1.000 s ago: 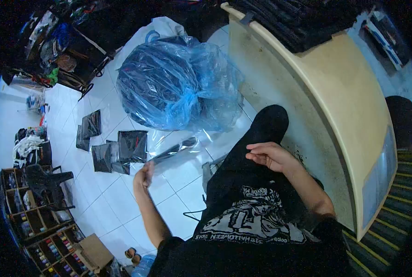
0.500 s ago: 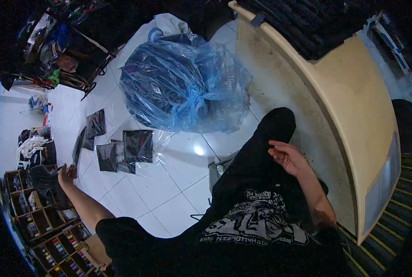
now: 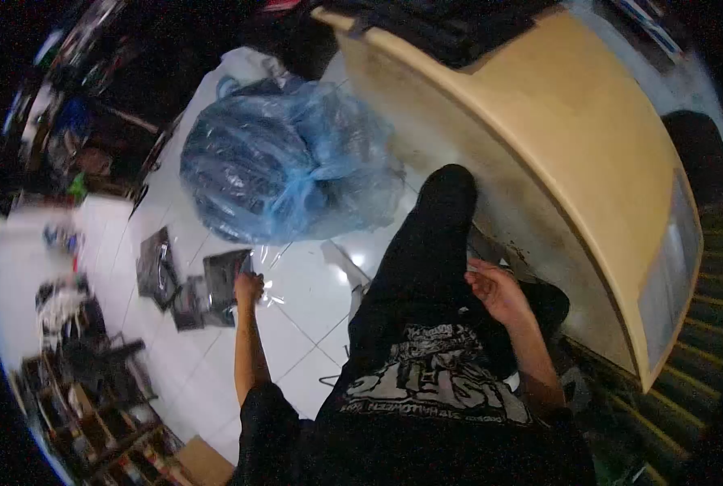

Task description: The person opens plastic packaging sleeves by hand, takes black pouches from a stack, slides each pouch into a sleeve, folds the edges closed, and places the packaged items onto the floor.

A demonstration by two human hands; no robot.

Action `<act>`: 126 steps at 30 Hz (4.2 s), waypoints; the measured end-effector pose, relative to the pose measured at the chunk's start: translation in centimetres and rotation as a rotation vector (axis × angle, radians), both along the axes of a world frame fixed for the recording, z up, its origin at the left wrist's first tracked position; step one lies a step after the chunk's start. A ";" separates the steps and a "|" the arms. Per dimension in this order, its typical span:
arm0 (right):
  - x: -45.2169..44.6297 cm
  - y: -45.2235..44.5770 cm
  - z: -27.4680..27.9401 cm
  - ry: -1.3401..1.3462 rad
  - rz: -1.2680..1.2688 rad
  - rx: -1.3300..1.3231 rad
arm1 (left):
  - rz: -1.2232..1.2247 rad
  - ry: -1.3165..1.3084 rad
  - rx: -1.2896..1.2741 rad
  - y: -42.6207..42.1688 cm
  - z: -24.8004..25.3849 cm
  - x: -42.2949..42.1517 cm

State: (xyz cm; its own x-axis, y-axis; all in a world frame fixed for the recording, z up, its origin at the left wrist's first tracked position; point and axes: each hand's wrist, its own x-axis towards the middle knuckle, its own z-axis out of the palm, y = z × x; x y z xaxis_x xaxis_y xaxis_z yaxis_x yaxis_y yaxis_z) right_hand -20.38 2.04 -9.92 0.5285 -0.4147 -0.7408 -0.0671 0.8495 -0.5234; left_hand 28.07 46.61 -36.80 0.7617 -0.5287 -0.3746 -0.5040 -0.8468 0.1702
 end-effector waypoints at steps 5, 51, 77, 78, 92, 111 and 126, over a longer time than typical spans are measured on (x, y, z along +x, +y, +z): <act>-5.5 -1.0 7.2 0.007 -0.092 -0.422 | -0.104 0.360 -0.554 -27.4 16.8 -18.9; -30.0 -13.0 14.2 0.939 -0.899 -1.297 | -0.574 1.702 -0.700 -61.8 37.9 -62.4; -28.9 -13.7 17.6 1.004 -0.413 -1.454 | -0.757 1.855 -0.602 -63.7 42.8 -63.7; -28.9 -13.7 17.3 1.018 -0.405 -1.393 | -0.702 1.869 -0.584 -63.3 42.8 -63.5; -30.3 -13.0 17.2 1.193 -0.622 -1.536 | -0.788 1.436 -0.905 -66.1 40.2 -66.1; -25.6 4.2 24.4 1.114 -0.497 -1.967 | -1.424 0.735 -0.732 -88.2 46.7 -75.0; -27.5 7.0 24.2 1.269 -1.015 -1.947 | -1.463 0.545 -0.896 -93.4 45.7 -76.2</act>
State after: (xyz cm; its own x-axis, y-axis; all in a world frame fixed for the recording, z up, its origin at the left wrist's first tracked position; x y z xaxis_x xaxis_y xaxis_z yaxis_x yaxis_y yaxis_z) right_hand -47.91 9.08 14.31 -0.2970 -0.3917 0.8708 -0.8601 -0.2864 -0.4222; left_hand -48.17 -46.77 8.93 -0.5588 -0.7515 0.3508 -0.4177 0.6204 0.6638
